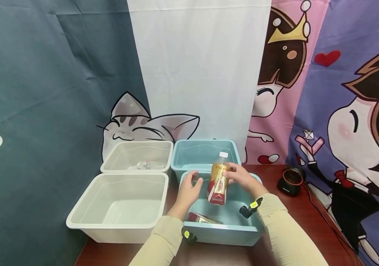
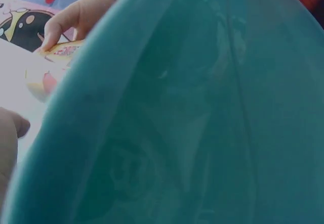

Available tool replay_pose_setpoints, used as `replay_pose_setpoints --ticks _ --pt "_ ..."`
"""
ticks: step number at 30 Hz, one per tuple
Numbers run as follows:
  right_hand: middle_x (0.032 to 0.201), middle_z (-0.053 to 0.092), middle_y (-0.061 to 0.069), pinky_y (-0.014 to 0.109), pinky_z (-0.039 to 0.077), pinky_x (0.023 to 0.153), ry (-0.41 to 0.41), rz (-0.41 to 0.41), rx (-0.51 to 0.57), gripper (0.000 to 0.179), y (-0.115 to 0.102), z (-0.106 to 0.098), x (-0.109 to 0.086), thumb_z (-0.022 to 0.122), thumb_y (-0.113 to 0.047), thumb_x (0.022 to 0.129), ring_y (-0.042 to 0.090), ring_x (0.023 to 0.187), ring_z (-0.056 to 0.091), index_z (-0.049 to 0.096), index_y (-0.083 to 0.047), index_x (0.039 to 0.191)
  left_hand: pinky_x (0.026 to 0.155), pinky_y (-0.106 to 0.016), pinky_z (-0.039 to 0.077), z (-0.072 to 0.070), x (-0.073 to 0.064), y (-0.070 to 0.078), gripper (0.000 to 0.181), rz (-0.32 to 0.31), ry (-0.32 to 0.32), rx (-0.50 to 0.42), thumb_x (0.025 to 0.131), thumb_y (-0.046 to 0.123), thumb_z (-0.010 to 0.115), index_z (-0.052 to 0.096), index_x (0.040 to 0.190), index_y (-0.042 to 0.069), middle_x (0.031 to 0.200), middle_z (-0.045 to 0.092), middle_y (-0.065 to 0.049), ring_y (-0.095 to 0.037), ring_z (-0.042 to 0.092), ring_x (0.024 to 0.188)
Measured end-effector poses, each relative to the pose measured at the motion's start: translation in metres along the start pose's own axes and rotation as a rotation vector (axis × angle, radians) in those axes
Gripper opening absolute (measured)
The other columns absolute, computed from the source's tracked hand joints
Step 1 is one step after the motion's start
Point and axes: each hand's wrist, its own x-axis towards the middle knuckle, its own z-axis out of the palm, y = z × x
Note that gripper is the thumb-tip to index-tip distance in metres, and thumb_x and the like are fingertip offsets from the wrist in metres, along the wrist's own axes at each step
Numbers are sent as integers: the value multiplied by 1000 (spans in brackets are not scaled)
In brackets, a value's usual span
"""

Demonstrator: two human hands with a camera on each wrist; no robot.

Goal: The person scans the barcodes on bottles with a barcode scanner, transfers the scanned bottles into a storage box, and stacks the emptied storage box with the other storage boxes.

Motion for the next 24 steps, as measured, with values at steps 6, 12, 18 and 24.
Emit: replay_pose_setpoints --ticks 6,12,18,24 --pt "114 67 14 36 58 89 33 -36 58 57 -5 -19 -3 61 -28 96 21 97 67 48 7 139 99 -51 51 -11 0 -1 39 -6 98 117 95 17 64 59 132 4 126 60 -16 -35 59 119" --pt "104 67 6 34 60 80 95 -99 164 47 -14 -41 -11 55 -16 95 17 90 68 47 13 132 103 -53 47 -21 1 -1 41 -94 154 276 93 13 64 60 133 4 129 58 -19 -38 56 122" --pt "104 66 2 32 60 78 146 -109 218 45 -16 -61 -22 51 -13 97 15 91 68 44 10 135 106 -54 46 -25 -2 -5 46 -178 139 380 92 5 61 56 137 -2 127 58 -25 -41 57 121" --pt "103 68 1 31 61 75 166 -166 292 21 -15 -79 -35 50 -11 98 14 91 69 55 -10 119 107 -56 44 -29 -5 -8 47 -215 120 374 92 0 57 56 138 -5 130 60 -28 -45 56 125"
